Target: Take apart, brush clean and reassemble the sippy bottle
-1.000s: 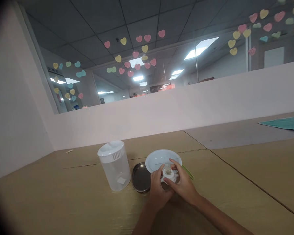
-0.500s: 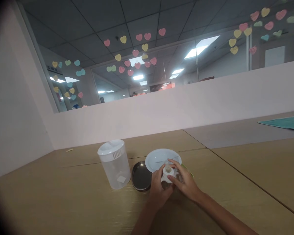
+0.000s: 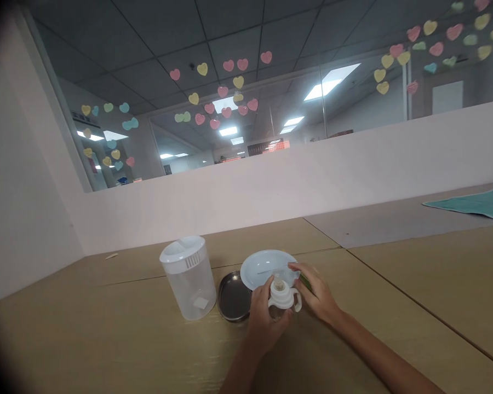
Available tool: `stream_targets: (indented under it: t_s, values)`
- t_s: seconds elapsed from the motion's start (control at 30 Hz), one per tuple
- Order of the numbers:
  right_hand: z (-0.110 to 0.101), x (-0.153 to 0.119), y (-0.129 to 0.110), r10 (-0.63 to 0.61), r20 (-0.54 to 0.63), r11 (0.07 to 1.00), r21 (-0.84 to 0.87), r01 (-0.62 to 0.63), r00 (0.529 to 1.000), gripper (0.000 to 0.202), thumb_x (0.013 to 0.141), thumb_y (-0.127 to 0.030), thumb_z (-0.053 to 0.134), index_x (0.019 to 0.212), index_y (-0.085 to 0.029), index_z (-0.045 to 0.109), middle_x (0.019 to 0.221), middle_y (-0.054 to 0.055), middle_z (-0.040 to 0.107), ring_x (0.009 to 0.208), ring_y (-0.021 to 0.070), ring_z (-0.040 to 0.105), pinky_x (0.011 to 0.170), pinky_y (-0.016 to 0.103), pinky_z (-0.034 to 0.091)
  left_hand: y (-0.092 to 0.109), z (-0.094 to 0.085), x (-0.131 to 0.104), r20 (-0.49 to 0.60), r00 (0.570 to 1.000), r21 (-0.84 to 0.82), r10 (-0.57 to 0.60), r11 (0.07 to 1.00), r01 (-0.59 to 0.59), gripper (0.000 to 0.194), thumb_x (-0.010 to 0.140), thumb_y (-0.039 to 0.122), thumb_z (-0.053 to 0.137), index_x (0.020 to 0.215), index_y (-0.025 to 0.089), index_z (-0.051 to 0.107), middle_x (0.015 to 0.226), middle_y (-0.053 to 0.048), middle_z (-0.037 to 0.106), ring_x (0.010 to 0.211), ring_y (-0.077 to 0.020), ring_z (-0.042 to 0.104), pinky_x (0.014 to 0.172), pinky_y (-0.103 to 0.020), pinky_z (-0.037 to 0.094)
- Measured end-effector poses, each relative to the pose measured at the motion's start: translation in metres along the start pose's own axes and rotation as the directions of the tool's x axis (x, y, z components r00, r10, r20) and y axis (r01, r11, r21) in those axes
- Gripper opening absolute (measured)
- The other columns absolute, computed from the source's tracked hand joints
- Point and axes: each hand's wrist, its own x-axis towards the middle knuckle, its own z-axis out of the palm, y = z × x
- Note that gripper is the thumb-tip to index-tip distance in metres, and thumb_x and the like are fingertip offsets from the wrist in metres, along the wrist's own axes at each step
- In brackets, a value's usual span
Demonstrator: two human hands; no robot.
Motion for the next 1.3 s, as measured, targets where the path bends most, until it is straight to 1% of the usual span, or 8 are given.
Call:
stream_targets:
  t_s: [0.1, 0.27, 0.37, 0.53, 0.73, 0.83, 1.2, 1.3]
  values:
    - [0.003, -0.003, -0.008, -0.071, -0.013, 0.997, -0.001, 0.071, 0.997, 0.036, 0.087, -0.036, 0.044, 0.121, -0.024, 0.049, 0.116, 0.008, 0.058, 0.11, 0.0236, 0.053, 0.092, 0.039, 0.045, 0.001, 0.0, 0.0, -0.003, 1.0, 0.007, 0.014, 1.0, -0.014, 0.068, 0.071, 0.03, 0.063, 0.132, 0.015, 0.038, 0.118, -0.012, 0.056, 0.108, -0.0263, 0.05, 0.096, -0.043, 0.04]
    - [0.012, -0.007, -0.019, -0.222, 0.076, 0.971, -0.073, 0.227, 0.972, 0.064, 0.079, -0.037, 0.055, 0.136, -0.023, 0.029, 0.132, 0.011, 0.046, 0.119, 0.0271, 0.045, 0.099, 0.042, 0.038, 0.006, -0.002, 0.0, 0.005, 1.0, 0.008, -0.006, 1.0, 0.005, 0.065, 0.071, 0.028, 0.061, 0.132, 0.016, 0.039, 0.118, -0.011, 0.056, 0.108, -0.0256, 0.05, 0.095, -0.042, 0.04]
    - [0.007, -0.004, -0.009, -0.161, 0.021, 0.983, -0.081, 0.162, 0.987, 0.062, 0.083, -0.035, 0.048, 0.138, -0.023, 0.023, 0.134, 0.012, 0.043, 0.119, 0.0264, 0.045, 0.099, 0.043, 0.039, 0.007, -0.003, 0.001, -0.003, 1.0, 0.007, 0.0, 1.0, 0.0, 0.066, 0.071, 0.028, 0.062, 0.132, 0.016, 0.039, 0.118, -0.011, 0.056, 0.109, -0.0256, 0.05, 0.096, -0.042, 0.039]
    - [-0.004, 0.0, 0.005, -0.02, -0.086, 0.997, -0.08, 0.013, 0.996, 0.049, 0.087, -0.036, 0.042, 0.133, -0.024, 0.031, 0.12, 0.008, 0.054, 0.115, 0.0242, 0.048, 0.098, 0.044, 0.038, 0.006, -0.003, 0.0, -0.002, 1.0, 0.017, 0.01, 1.0, -0.01, 0.067, 0.07, 0.029, 0.063, 0.131, 0.015, 0.04, 0.12, -0.012, 0.055, 0.11, -0.0264, 0.049, 0.097, -0.042, 0.039]
    - [0.011, -0.007, -0.017, -0.155, 0.103, 0.977, -0.131, 0.168, 0.983, 0.06, 0.081, -0.038, 0.052, 0.135, -0.022, 0.03, 0.121, 0.011, 0.055, 0.115, 0.0262, 0.048, 0.094, 0.041, 0.042, 0.004, -0.002, -0.001, 0.016, 1.0, -0.002, -0.002, 1.0, 0.002, 0.067, 0.07, 0.027, 0.062, 0.131, 0.016, 0.038, 0.117, -0.01, 0.056, 0.108, -0.0255, 0.049, 0.097, -0.042, 0.039]
    - [0.02, -0.009, -0.022, -0.175, 0.117, 0.966, -0.169, 0.194, 0.978, 0.062, 0.08, -0.037, 0.053, 0.135, -0.021, 0.031, 0.126, 0.012, 0.052, 0.114, 0.0263, 0.05, 0.092, 0.04, 0.045, 0.005, -0.002, -0.001, 0.025, 1.0, -0.013, -0.01, 1.0, 0.01, 0.069, 0.067, 0.023, 0.062, 0.132, 0.017, 0.038, 0.117, -0.01, 0.055, 0.108, -0.0254, 0.049, 0.097, -0.043, 0.038]
    - [0.019, -0.009, -0.024, -0.199, -0.093, 0.976, -0.112, 0.188, 0.976, 0.033, 0.079, -0.028, 0.057, 0.111, -0.025, 0.05, 0.1, 0.008, 0.06, 0.092, 0.0227, 0.059, 0.078, 0.035, 0.05, 0.004, 0.0, -0.001, 0.008, 1.0, -0.009, -0.016, 1.0, 0.016, 0.067, 0.068, 0.023, 0.061, 0.131, 0.018, 0.039, 0.113, -0.009, 0.056, 0.105, -0.0251, 0.049, 0.095, -0.043, 0.04]
    - [0.019, -0.007, -0.024, -0.189, -0.235, 0.977, -0.144, 0.158, 0.953, 0.029, 0.078, -0.028, 0.058, 0.106, -0.026, 0.052, 0.099, 0.008, 0.058, 0.091, 0.0229, 0.059, 0.077, 0.037, 0.05, 0.005, -0.001, -0.001, 0.02, 1.0, -0.017, -0.017, 1.0, 0.018, 0.068, 0.069, 0.026, 0.063, 0.132, 0.018, 0.039, 0.114, -0.009, 0.056, 0.105, -0.025, 0.049, 0.095, -0.043, 0.04]
